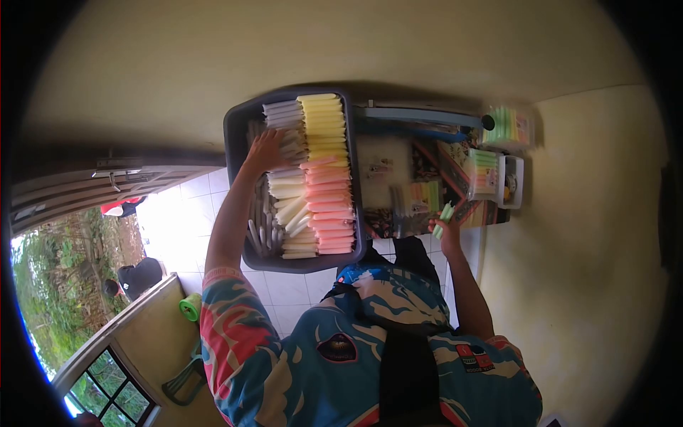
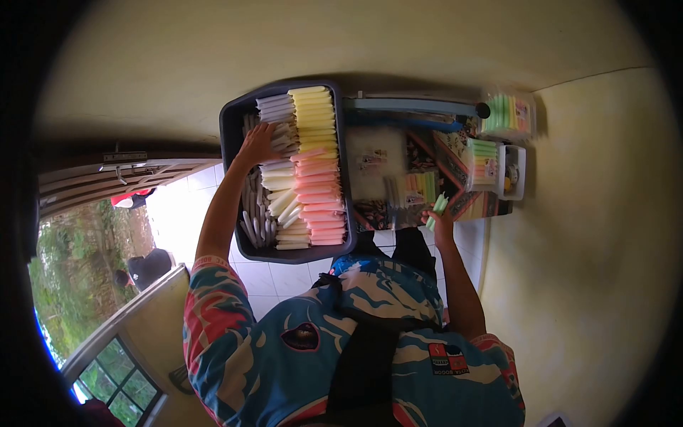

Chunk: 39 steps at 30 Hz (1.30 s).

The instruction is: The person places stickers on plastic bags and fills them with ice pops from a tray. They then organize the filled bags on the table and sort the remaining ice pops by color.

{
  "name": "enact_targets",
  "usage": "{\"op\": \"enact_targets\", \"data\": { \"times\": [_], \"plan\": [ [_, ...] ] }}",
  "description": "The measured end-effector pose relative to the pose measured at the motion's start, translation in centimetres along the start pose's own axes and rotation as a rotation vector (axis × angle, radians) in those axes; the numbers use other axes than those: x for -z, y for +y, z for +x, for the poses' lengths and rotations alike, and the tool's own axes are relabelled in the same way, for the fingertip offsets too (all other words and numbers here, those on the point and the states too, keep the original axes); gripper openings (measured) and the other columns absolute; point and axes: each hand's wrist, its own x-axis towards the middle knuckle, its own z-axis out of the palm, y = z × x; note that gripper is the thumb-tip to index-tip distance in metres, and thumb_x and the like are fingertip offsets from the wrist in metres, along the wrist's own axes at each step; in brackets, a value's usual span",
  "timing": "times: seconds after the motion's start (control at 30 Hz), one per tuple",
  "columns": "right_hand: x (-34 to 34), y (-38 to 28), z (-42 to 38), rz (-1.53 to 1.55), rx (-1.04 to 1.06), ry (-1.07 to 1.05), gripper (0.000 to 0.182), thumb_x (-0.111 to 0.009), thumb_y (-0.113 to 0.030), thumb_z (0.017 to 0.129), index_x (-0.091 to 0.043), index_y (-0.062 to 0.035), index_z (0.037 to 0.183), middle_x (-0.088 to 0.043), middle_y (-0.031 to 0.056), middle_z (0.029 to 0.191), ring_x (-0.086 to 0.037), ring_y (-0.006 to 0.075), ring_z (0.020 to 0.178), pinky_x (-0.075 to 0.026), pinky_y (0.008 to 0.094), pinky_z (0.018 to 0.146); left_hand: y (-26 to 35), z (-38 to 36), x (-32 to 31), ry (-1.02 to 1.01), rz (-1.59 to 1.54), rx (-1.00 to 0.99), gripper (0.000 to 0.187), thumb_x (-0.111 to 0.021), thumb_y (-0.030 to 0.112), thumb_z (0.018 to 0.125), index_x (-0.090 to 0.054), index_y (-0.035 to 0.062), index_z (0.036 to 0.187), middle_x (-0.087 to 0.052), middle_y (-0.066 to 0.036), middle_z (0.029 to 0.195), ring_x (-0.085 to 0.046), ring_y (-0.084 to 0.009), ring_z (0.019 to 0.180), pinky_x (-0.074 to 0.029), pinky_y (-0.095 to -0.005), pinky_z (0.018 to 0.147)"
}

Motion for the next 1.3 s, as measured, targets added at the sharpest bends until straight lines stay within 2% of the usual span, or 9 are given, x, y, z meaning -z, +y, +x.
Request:
{"op": "enact_targets", "data": {
  "times": [0.17, 0.27, 0.37, 0.67, 0.77, 0.87, 1.07, 1.17, 1.3],
  "plan": [
    [0.3, -0.2, 0.0, -0.021, -0.009, 0.027, 0.035, -0.059, -0.002, 0.083, -0.049, -0.0001, 0.116, -0.062, 0.0122, 0.09, -0.065, 0.0209, 0.079, -0.057, 0.0335, 0.068, 0.9, -1.3, 1.9, -0.021, -0.095, 0.091, 0.08, -0.08, 0.044, 0.062, -0.051, 0.0062, 0.126, -0.056, -0.02, 0.121, -0.052, -0.0349, 0.118, -0.041, -0.0425, 0.101],
    [0.4, -0.6, 0.0, -0.007, -0.001, 0.029, 0.035, -0.059, -0.001, 0.083, -0.049, -0.0004, 0.116, -0.062, 0.0125, 0.089, -0.065, 0.0214, 0.078, -0.057, 0.0338, 0.067, -2.7, -2.4, -1.8, 0.208, -0.176, 0.11, 0.07, -0.079, 0.041, 0.064, -0.053, 0.0044, 0.118, -0.06, -0.022, 0.115, -0.056, -0.0368, 0.112, -0.046, -0.0448, 0.095],
    [1.4, 0.3, 0.3, -0.005, -0.001, 0.009, 0.035, -0.059, -0.001, 0.082, -0.048, -0.0005, 0.116, -0.061, 0.0124, 0.088, -0.065, 0.0215, 0.077, -0.057, 0.034, 0.067, -2.7, -3.7, -2.0, 0.15, -0.356, 0.491, 0.068, -0.077, 0.039, 0.066, -0.053, 0.002, 0.117, -0.063, -0.024, 0.108, -0.06, -0.0404, 0.104, -0.049, -0.048, 0.088],
    [-0.7, -0.2, 0.6, -0.061, -0.014, -0.014, 0.033, -0.059, -0.002, 0.082, -0.049, 0.0006, 0.114, -0.06, 0.0107, 0.089, -0.064, 0.0203, 0.078, -0.057, 0.0337, 0.068, -5.5, -3.6, -5.3, 0.383, -0.501, 0.519, 0.069, -0.081, 0.035, 0.059, -0.053, 0.0009, 0.112, -0.066, -0.026, 0.101, -0.063, -0.0423, 0.099, -0.051, -0.0476, 0.085],
    [-1.0, -0.6, 0.6, -0.073, -0.014, -0.017, 0.033, -0.059, -0.002, 0.082, -0.05, 0.0008, 0.113, -0.06, 0.0106, 0.089, -0.065, 0.0204, 0.079, -0.057, 0.0339, 0.068, -3.8, -3.8, -3.3, 0.29, -0.421, 0.64, 0.071, -0.079, 0.035, 0.062, -0.05, 0.0032, 0.119, -0.067, -0.027, 0.097, -0.064, -0.0439, 0.096, -0.052, -0.0485, 0.083],
    [-0.6, -1.0, 0.7, -0.097, -0.019, -0.012, 0.033, -0.058, -0.002, 0.083, -0.049, 0.001, 0.115, -0.061, 0.012, 0.09, -0.065, 0.0213, 0.079, -0.057, 0.0342, 0.068, -1.6, -3.5, -2.3, 0.341, -0.337, 0.789, 0.068, -0.074, 0.033, 0.07, -0.045, 0.0063, 0.125, -0.066, -0.028, 0.095, -0.063, -0.0462, 0.094, -0.052, -0.0508, 0.08],
    [0.5, -0.7, 0.6, -0.103, 0.008, -0.003, 0.035, -0.057, -0.002, 0.083, -0.047, 0.0017, 0.117, -0.063, 0.0145, 0.088, -0.064, 0.0226, 0.075, -0.056, 0.0339, 0.066, -0.8, -4.1, -2.7, 0.426, -0.315, 0.756, 0.06, -0.064, 0.026, 0.08, -0.041, 0.006, 0.131, -0.064, -0.029, 0.097, -0.062, -0.0488, 0.091, -0.05, -0.0553, 0.077],
    [0.6, -0.4, 0.7, -0.108, 0.0, 0.001, 0.036, -0.057, -0.002, 0.083, -0.047, 0.0013, 0.117, -0.063, 0.014, 0.088, -0.064, 0.0221, 0.073, -0.055, 0.0335, 0.067, -0.4, -5.0, -3.2, 0.522, -0.341, 0.711, 0.064, -0.064, 0.02, 0.08, -0.038, 0.0047, 0.137, -0.06, -0.03, 0.11, -0.059, -0.0456, 0.102, -0.048, -0.0518, 0.086],
    [0.1, -0.2, 0.6, -0.105, -0.017, 0.007, 0.035, -0.057, -0.002, 0.084, -0.047, 0.0008, 0.118, -0.063, 0.0137, 0.088, -0.065, 0.0214, 0.073, -0.056, 0.0329, 0.067, 0.4, -5.6, -3.4, 0.814, -0.239, 0.506, 0.062, -0.066, 0.012, 0.077, -0.044, 0.0042, 0.135, -0.055, -0.025, 0.122, -0.052, -0.0406, 0.115, -0.043, -0.0468, 0.098]
  ]
}}
